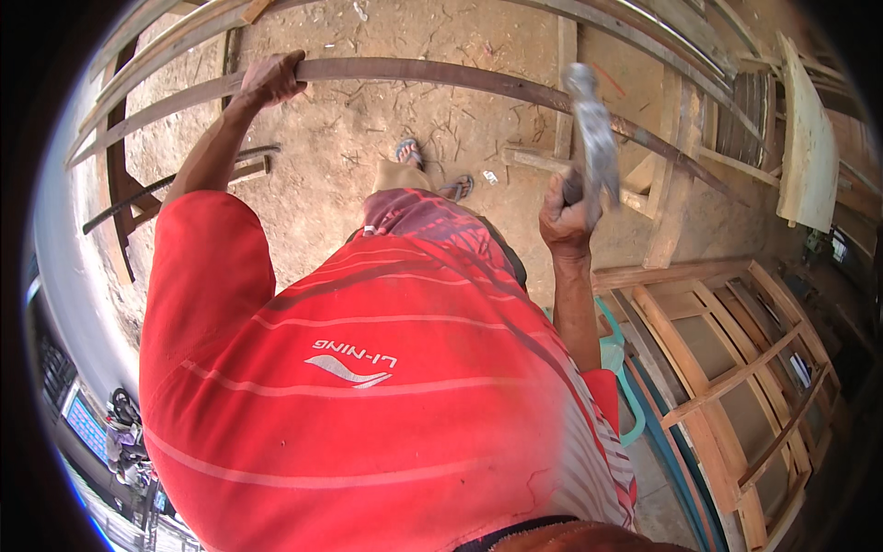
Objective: The person repeatedly strikes a long, curved metal strip with a hammer while holding it against a wooden workbench. The person adjusts the metal strip's position multiple times and continues hammering along its length.
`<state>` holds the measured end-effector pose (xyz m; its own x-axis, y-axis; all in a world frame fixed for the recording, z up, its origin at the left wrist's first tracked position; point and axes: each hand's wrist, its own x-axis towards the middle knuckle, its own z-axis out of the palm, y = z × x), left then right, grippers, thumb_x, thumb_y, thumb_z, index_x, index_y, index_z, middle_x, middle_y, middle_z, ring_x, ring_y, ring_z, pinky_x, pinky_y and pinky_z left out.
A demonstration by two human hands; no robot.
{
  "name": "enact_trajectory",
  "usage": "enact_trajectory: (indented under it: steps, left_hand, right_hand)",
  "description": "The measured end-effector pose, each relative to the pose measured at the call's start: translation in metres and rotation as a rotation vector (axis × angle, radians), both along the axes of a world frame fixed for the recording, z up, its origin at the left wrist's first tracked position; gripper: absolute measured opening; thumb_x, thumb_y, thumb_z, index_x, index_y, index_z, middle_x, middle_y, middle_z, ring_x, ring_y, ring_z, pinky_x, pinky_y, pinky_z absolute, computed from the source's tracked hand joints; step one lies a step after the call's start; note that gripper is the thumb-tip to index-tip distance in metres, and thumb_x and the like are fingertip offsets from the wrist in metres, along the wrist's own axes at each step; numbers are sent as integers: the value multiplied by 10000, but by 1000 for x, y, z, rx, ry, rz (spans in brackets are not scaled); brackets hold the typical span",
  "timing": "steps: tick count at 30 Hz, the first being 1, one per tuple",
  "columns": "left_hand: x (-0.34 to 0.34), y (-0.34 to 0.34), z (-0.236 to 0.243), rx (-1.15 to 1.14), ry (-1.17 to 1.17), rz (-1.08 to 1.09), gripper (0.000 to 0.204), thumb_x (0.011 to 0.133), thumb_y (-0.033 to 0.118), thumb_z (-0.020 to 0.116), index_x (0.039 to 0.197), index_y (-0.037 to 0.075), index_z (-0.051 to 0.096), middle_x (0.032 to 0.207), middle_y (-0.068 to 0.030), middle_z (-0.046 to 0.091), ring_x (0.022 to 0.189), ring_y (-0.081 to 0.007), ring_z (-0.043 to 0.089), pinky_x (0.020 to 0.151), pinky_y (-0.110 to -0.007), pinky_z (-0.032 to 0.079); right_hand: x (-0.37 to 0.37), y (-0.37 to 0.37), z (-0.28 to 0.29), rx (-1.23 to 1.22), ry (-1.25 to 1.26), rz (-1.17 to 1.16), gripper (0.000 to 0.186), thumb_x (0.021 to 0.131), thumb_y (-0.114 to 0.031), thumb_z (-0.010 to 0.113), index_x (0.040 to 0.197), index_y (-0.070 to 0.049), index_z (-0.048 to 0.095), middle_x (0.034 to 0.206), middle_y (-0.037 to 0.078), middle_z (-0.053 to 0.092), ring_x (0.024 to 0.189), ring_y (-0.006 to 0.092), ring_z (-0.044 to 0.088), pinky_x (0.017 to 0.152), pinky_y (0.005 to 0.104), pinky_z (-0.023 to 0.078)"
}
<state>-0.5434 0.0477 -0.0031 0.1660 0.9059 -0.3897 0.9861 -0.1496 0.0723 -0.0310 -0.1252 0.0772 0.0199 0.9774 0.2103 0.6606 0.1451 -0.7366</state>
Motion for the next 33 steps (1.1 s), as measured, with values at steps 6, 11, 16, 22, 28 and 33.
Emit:
enact_trajectory:
  steps: [6,11,16,22,28,33]
  left_hand:
    - [-5,6,-8,77,14,-31,298,841,273,742,1085,137,640,989,-134,751,962,-371,722,826,-490,559]
    - [0,-2,-9,25,10,5,298,842,261,752,1090,136,644,982,-131,751,946,-363,725,804,-483,565]
    - [-3,-2,-10,58,-20,-13,287,846,282,753,1083,152,655,974,-118,755,922,-347,733,790,-481,567]
    - [-8,8,-11,140,-25,-36,245,836,306,748,945,139,607,827,-87,703,798,-318,714,704,-468,550]
    - [-22,-7,-13,165,-47,-40,235,831,286,734,946,134,597,852,-81,709,825,-327,720,728,-471,560]
    - [-19,10,-17,192,-83,-113,301,819,319,754,988,111,617,916,-134,719,910,-372,714,790,-490,558]
  right_hand:
    - [-27,38,10,-338,-119,-172,382,1052,-366,618,1008,10,564,707,187,581,622,336,587,632,423,489]
    - [-21,26,63,38,231,-158,330,1053,-315,628,966,-3,562,709,87,581,603,212,557,587,347,466]
    - [-11,19,-7,-43,4,-61,314,1061,-294,596,1000,11,548,725,98,577,589,184,570,548,350,461]
    - [0,4,-88,-612,74,-247,415,1041,-331,604,1070,83,604,847,274,632,829,423,657,761,491,493]
    - [-14,7,-67,-568,-141,-184,404,1040,-332,601,1051,72,605,909,285,657,870,442,660,799,492,500]
    - [-28,0,-91,-526,-45,-326,409,1045,-345,599,1034,63,627,800,194,627,758,310,613,738,444,496]
